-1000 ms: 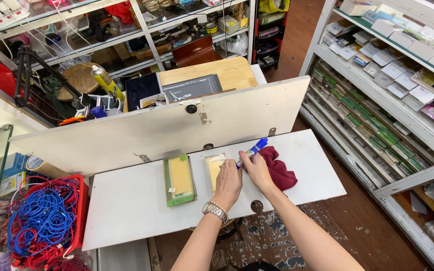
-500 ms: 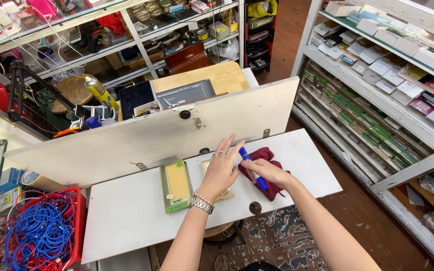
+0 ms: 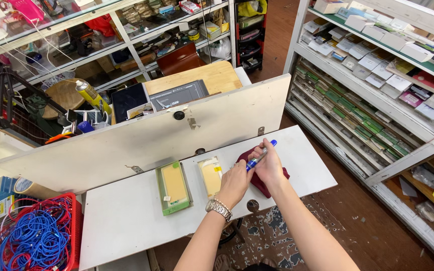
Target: The person retrieves small packaged items from a glass display cabinet, places them on a counter, and wipes each item with a red cloth. They then use a blue marker to write on the items before returning them to the cabinet.
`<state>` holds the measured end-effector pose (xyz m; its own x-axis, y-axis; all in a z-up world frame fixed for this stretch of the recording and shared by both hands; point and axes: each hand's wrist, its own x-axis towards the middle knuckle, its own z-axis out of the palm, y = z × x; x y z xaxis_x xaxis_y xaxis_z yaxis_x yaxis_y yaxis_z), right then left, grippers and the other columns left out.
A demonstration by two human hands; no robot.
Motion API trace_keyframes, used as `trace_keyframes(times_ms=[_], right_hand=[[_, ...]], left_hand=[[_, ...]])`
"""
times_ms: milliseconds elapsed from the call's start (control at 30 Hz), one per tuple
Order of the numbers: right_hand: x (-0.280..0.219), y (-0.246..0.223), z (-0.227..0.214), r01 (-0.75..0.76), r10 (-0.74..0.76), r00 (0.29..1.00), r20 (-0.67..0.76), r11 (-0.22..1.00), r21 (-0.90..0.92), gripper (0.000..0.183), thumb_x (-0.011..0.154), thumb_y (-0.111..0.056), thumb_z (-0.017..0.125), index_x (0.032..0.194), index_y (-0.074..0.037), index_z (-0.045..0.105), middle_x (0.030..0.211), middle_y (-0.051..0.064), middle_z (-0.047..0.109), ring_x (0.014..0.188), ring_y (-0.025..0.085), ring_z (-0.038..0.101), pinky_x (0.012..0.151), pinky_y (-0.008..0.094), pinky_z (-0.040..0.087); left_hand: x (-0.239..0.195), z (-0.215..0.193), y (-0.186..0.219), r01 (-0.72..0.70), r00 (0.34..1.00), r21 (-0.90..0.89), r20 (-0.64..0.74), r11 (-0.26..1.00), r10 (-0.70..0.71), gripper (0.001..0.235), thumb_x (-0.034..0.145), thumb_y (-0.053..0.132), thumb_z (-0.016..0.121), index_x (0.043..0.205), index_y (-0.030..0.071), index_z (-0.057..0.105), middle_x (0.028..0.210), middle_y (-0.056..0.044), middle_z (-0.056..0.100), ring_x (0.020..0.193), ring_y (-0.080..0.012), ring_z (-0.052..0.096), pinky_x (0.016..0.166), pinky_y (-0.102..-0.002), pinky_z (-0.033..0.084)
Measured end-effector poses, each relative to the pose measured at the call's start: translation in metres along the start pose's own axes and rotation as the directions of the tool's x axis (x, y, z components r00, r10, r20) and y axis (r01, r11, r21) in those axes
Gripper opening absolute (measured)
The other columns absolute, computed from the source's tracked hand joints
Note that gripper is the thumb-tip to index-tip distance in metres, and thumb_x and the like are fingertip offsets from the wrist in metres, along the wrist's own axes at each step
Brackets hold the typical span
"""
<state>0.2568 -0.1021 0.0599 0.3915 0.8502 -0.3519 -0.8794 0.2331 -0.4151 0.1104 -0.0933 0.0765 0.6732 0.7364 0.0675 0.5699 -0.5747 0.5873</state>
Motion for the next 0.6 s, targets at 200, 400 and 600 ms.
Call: trace_keyframes(times_ms=[200,400,600], right_hand=[[0.042,-0.022,-0.039,-0.061,0.058,0.988,0.141,0.998,0.016,0.056,0.102,-0.043,0.057,0.059,-0.02,0.03,0.049,-0.008,0.023,0.041,0.007,0.022,0.039,0.025,0.021],[0.035,-0.081,-0.028,0.054,-0.091,0.986,0.141,0.969,0.243,0.043,0.11,-0.038,0.055,0.075,-0.013,0.048,0.055,-0.006,0.032,0.047,0.007,0.031,0.048,0.023,0.032],[0.004,-0.019,-0.006,-0.033,0.027,0.989,-0.147,0.999,-0.043,0.04,0.104,-0.042,0.039,0.096,-0.006,0.055,0.073,0.004,0.054,0.069,0.017,0.054,0.078,0.037,0.054]], left_hand=[[-0.004,0.013,-0.013,-0.039,0.98,-0.259,0.178,0.965,0.087,0.044,0.111,0.039,0.051,0.092,0.0,0.054,0.075,-0.018,0.064,0.07,-0.0345,0.065,0.066,-0.044,0.05],[-0.033,0.029,-0.082,0.427,0.89,-0.71,0.44,0.56,-0.121,0.032,0.105,0.04,0.049,0.095,0.01,0.055,0.076,0.001,0.062,0.064,-0.0112,0.059,0.059,-0.028,0.052],[-0.017,0.049,-0.159,0.364,0.917,-0.468,0.028,0.805,-0.398,0.04,0.096,0.041,0.063,0.099,0.002,0.056,0.085,-0.018,0.072,0.074,-0.0269,0.069,0.072,-0.041,0.054]])
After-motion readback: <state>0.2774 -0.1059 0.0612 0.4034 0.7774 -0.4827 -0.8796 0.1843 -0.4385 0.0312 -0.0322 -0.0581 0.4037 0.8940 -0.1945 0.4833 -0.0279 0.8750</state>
